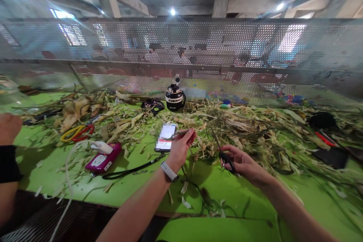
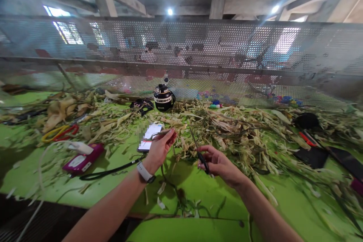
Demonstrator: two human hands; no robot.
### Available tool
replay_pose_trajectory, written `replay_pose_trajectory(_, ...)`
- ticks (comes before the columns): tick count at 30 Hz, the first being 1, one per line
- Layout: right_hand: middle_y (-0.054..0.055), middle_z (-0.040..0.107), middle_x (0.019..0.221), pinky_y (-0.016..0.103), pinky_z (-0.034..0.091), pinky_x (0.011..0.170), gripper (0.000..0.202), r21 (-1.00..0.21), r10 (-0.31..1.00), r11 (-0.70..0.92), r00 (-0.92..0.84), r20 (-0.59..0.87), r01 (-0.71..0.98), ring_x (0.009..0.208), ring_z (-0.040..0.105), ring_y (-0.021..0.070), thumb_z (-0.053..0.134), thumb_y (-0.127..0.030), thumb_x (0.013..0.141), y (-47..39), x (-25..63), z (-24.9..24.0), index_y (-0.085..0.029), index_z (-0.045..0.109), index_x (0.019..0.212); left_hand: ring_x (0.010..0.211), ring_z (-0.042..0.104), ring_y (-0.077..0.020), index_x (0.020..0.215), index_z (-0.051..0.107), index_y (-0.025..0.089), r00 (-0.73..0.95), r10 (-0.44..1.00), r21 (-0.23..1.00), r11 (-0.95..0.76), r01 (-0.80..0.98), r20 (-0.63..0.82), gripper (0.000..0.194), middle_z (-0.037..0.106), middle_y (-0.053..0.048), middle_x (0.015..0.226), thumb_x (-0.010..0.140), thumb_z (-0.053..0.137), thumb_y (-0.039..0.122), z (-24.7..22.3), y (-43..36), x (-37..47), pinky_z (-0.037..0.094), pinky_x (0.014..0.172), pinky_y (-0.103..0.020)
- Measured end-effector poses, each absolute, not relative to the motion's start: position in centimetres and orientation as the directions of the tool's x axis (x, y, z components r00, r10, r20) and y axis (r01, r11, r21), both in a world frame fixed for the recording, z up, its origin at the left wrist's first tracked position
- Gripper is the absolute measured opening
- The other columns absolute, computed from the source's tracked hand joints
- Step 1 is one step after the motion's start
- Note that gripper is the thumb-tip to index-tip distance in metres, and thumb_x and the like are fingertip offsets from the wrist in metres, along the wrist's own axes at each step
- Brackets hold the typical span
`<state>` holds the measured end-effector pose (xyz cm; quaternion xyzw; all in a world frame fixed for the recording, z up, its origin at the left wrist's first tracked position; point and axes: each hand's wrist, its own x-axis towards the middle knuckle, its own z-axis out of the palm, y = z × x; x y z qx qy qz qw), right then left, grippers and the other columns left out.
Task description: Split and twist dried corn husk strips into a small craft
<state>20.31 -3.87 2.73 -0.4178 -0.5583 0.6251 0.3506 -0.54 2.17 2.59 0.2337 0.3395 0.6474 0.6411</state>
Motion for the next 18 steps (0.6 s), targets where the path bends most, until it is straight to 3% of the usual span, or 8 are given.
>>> replay_pose_trajectory(4,-0.005,0.053,0.070,0.019,0.035,0.056,0.045,-0.991,0.926,-0.131,-0.351,-0.137,0.040,0.061,0.048,0.0072,0.075,-0.033,0.064,-4.1,18.9,2.6,-0.021,0.050,0.100,0.063,0.063,-0.0106,0.072,0.065,0.014,-0.050,0.994,0.749,0.039,-0.662,-0.096,0.026,0.068,-0.001,0.066,0.052,0.080,0.023,2.9,1.7,-0.3,0.050,0.069,-0.025)
replay_pose_trajectory(9,-0.004,0.052,0.072,0.023,0.038,0.060,0.053,-0.992,0.936,-0.098,-0.330,-0.120,0.082,0.065,0.049,0.0095,0.076,-0.037,0.060,-4.2,17.7,2.4,-0.021,0.047,0.101,0.066,0.065,-0.0130,0.073,0.063,0.016,-0.028,0.997,0.732,0.038,-0.680,-0.078,0.025,0.069,-0.002,0.069,0.056,0.078,0.025,2.9,1.1,0.1,0.050,0.067,-0.026)
replay_pose_trajectory(18,-0.002,0.047,0.073,0.022,0.034,0.054,0.049,-0.989,0.941,-0.006,-0.334,-0.055,0.147,0.063,0.044,0.0101,0.067,-0.051,0.067,-4.1,17.4,1.7,-0.021,0.046,0.100,0.070,0.062,-0.0135,0.072,0.064,0.018,-0.037,0.999,0.889,-0.030,-0.457,0.015,0.022,0.066,-0.001,0.071,0.061,0.075,0.033,1.6,0.2,1.0,0.049,0.069,-0.026)
